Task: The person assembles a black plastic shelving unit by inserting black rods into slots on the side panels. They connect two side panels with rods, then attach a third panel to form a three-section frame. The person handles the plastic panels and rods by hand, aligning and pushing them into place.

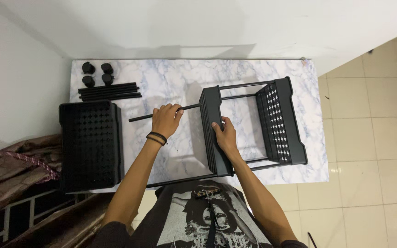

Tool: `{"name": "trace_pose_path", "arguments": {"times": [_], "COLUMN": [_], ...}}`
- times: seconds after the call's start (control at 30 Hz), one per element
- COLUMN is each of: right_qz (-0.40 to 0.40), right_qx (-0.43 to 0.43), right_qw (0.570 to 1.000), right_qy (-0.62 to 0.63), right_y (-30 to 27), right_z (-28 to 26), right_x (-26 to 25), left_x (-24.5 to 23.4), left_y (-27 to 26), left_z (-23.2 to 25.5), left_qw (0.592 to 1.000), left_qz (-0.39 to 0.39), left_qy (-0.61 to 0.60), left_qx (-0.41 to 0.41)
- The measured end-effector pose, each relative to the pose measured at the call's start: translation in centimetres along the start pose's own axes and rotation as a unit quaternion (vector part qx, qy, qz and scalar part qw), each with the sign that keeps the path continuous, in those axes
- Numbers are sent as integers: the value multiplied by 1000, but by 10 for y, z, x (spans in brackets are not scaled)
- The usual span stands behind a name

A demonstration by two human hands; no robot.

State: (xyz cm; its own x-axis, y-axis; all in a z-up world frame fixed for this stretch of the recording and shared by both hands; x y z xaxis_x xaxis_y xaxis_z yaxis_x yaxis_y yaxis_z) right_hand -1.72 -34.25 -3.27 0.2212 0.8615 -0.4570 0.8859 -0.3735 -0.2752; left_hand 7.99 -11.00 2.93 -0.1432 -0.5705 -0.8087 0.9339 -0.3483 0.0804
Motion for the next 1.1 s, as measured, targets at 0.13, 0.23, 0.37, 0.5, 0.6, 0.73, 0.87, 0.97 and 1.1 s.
{"name": "trace_pose_path", "arguments": {"times": [0.13, 0.23, 0.37, 0.5, 0.6, 0.73, 0.87, 0.97, 1.1], "right_qz": [-7, -25, 121, 129, 122, 56, 37, 60, 80], "right_qx": [-26, -34, -241, -350, -386, -402, -397, -389, -381], "right_qw": [1000, 995, 935, 893, 875, 872, 856, 851, 852], "right_qy": [-9, -90, -228, -252, -265, -273, -329, -348, -350], "right_y": [-8, -11, -12, 18, 50, 85, 99, 101, 101], "right_z": [-5, -14, -65, -113, -136, -136, -113, -100, -96], "right_x": [5, -1, -28, -39, -32, -17, 0, 6, 10], "left_x": [6, 10, 12, 13, 14, 18, 20, 22, 22], "left_y": [4, 6, 12, 21, 30, 39, 40, 39, 38], "left_z": [-10, -17, -20, -16, -16, -12, -13, -14, -10], "left_qw": [1000, 1000, 999, 998, 999, 999, 997, 998, 997], "left_qz": [-3, 4, 30, 58, 51, 46, 66, 61, 62], "left_qy": [-1, 15, 20, 20, 11, 7, 8, 9, 6], "left_qx": [-7, -14, -18, -4, -3, 4, 24, 34, 48]}}
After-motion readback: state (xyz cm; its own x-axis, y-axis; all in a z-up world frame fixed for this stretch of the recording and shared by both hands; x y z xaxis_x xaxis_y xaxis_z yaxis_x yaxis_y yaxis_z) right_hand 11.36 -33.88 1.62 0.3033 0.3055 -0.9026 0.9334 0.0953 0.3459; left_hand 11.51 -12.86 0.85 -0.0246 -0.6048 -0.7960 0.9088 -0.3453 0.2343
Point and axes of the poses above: each hand's wrist, its own y-axis towards the middle knuckle, its own x-axis out of the palm, z = x × y, the point moved 5 cm from there along y, towards the middle knuckle, and after that the axes turned 8 degrees about -y, right-handed, at the moved point
